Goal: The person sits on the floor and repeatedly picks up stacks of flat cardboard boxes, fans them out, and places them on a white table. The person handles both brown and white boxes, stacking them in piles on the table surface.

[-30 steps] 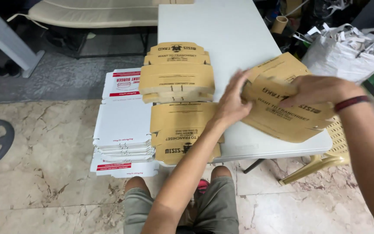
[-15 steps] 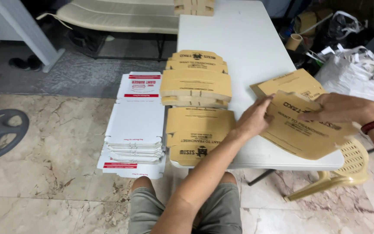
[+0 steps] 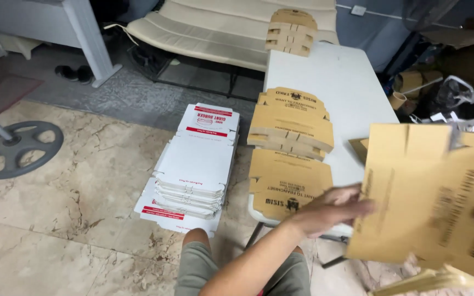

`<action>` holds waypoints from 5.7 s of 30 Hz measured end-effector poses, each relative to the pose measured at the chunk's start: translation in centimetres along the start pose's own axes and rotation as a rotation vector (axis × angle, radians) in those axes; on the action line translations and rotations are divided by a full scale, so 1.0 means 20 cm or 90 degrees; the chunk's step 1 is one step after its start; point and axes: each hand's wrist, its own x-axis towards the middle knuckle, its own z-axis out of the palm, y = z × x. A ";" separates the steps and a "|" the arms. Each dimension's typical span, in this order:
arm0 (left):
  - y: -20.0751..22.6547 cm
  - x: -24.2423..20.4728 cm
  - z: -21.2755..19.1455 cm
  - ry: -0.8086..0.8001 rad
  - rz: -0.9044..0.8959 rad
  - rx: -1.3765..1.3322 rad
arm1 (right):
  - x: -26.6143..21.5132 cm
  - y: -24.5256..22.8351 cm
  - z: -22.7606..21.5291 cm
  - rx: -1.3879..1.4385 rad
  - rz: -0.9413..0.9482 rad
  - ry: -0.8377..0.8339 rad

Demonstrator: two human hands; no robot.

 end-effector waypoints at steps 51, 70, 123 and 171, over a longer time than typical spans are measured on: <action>-0.29 -1.54 -0.96 0.238 -0.133 0.519 | -1.12 0.51 1.97 -0.162 -0.309 -0.615; 0.03 -1.43 -0.71 0.231 -0.411 0.524 | -1.10 0.40 2.01 -0.252 -0.206 -0.671; -0.46 -1.88 -0.85 0.680 0.436 0.610 | -1.12 0.40 1.61 0.383 -0.143 -0.956; -0.55 -1.90 -0.94 0.675 0.407 0.612 | -1.19 0.44 1.58 0.341 -0.250 -0.774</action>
